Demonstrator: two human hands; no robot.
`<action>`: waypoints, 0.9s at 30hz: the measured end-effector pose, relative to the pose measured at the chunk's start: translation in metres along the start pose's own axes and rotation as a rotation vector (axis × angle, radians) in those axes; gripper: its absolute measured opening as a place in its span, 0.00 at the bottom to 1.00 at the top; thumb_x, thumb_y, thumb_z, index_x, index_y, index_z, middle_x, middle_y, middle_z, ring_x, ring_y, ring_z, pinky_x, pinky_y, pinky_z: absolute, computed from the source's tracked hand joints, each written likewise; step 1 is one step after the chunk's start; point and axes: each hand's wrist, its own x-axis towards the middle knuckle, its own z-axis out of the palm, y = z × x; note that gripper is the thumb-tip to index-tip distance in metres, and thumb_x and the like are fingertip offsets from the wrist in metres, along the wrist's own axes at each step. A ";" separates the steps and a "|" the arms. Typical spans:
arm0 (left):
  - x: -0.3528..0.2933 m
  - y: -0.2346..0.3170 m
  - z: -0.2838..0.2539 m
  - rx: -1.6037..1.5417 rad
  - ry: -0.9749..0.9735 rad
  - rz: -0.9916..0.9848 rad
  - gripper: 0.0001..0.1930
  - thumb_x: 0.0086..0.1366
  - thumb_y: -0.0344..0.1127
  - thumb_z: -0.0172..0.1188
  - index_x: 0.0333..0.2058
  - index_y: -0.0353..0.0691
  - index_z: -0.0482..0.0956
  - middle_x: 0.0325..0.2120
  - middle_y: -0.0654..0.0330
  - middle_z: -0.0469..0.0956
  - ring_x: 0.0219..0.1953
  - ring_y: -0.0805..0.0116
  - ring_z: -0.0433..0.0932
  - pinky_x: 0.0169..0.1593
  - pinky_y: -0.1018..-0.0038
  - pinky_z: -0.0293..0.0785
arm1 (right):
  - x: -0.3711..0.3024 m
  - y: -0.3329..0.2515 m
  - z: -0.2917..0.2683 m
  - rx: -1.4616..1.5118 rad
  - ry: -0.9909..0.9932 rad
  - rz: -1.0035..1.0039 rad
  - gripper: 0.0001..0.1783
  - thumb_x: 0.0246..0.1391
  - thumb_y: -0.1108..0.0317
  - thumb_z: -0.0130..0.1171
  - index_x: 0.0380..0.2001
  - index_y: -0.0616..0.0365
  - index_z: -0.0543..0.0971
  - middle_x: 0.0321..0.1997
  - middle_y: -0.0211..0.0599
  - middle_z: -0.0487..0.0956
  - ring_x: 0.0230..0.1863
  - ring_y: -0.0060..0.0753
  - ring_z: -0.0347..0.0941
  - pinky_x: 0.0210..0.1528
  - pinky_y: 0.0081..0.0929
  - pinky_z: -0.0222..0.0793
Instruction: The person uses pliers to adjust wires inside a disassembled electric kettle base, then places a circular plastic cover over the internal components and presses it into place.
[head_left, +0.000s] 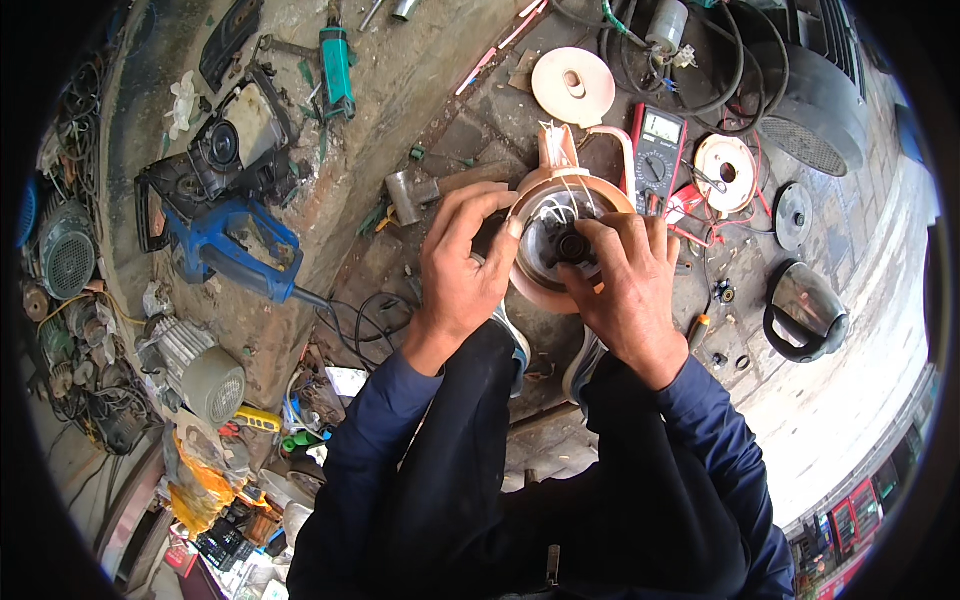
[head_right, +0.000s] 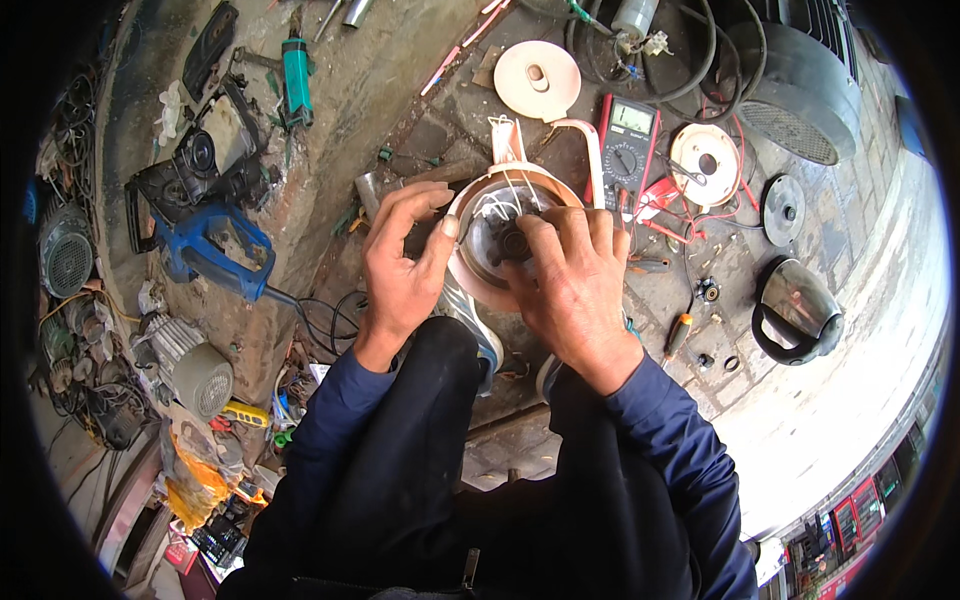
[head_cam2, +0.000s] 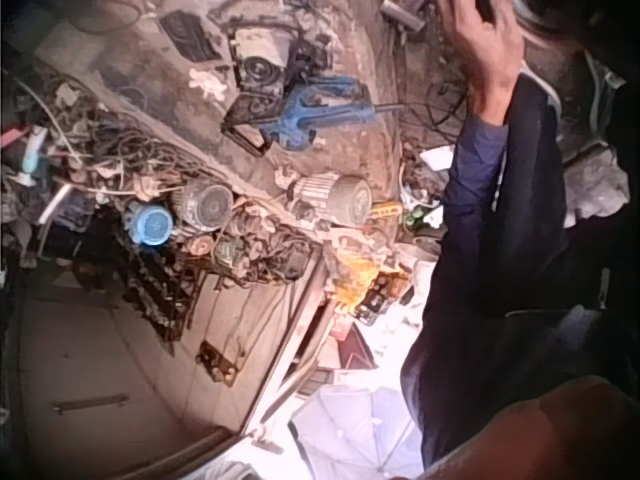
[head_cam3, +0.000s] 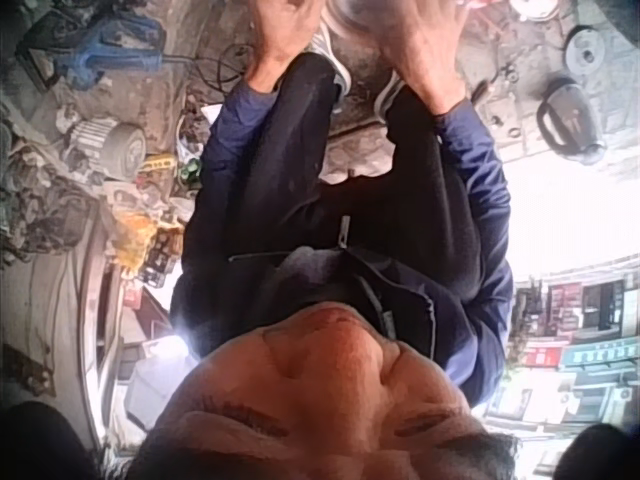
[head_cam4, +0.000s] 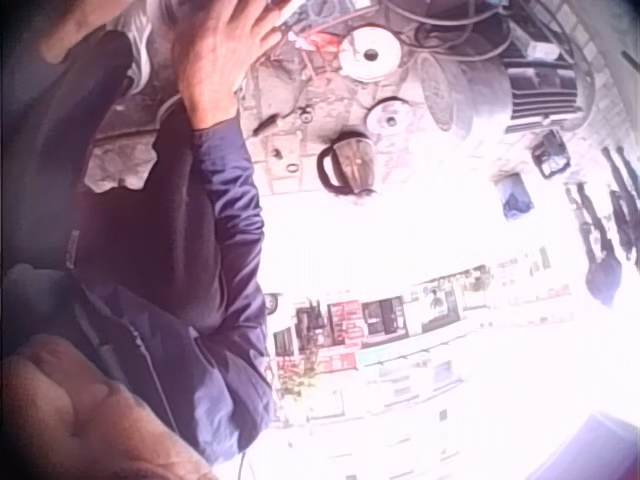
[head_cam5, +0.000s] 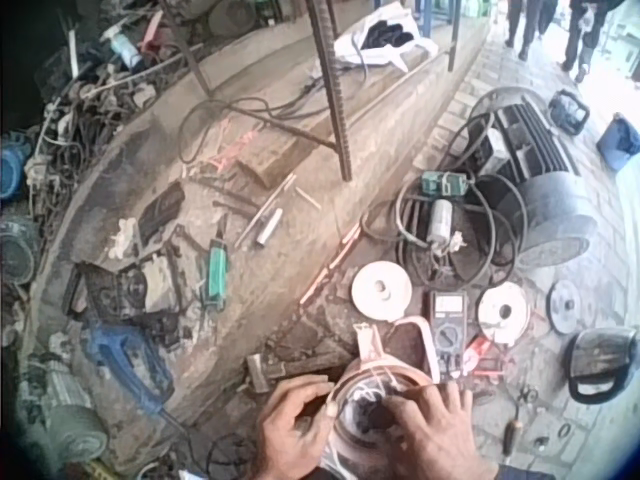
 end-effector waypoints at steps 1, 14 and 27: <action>-0.002 0.000 -0.001 0.007 -0.007 -0.014 0.14 0.70 0.25 0.69 0.54 0.33 0.84 0.53 0.51 0.85 0.53 0.59 0.85 0.55 0.68 0.81 | -0.001 0.000 0.000 0.004 0.000 0.007 0.32 0.43 0.65 0.82 0.55 0.50 0.83 0.53 0.37 0.79 0.56 0.49 0.72 0.57 0.50 0.66; -0.015 -0.001 0.004 -0.065 -0.045 -0.168 0.16 0.69 0.22 0.69 0.55 0.33 0.83 0.48 0.55 0.85 0.48 0.66 0.86 0.54 0.70 0.82 | -0.006 0.006 0.005 -0.005 0.024 -0.050 0.28 0.48 0.62 0.78 0.54 0.51 0.81 0.51 0.38 0.78 0.51 0.50 0.72 0.51 0.49 0.64; -0.019 -0.001 0.009 -0.114 -0.020 -0.206 0.16 0.70 0.22 0.67 0.55 0.33 0.83 0.47 0.58 0.85 0.48 0.69 0.85 0.54 0.72 0.80 | 0.000 0.003 -0.001 0.057 0.033 -0.053 0.30 0.45 0.63 0.81 0.54 0.51 0.83 0.52 0.39 0.79 0.53 0.49 0.72 0.52 0.48 0.65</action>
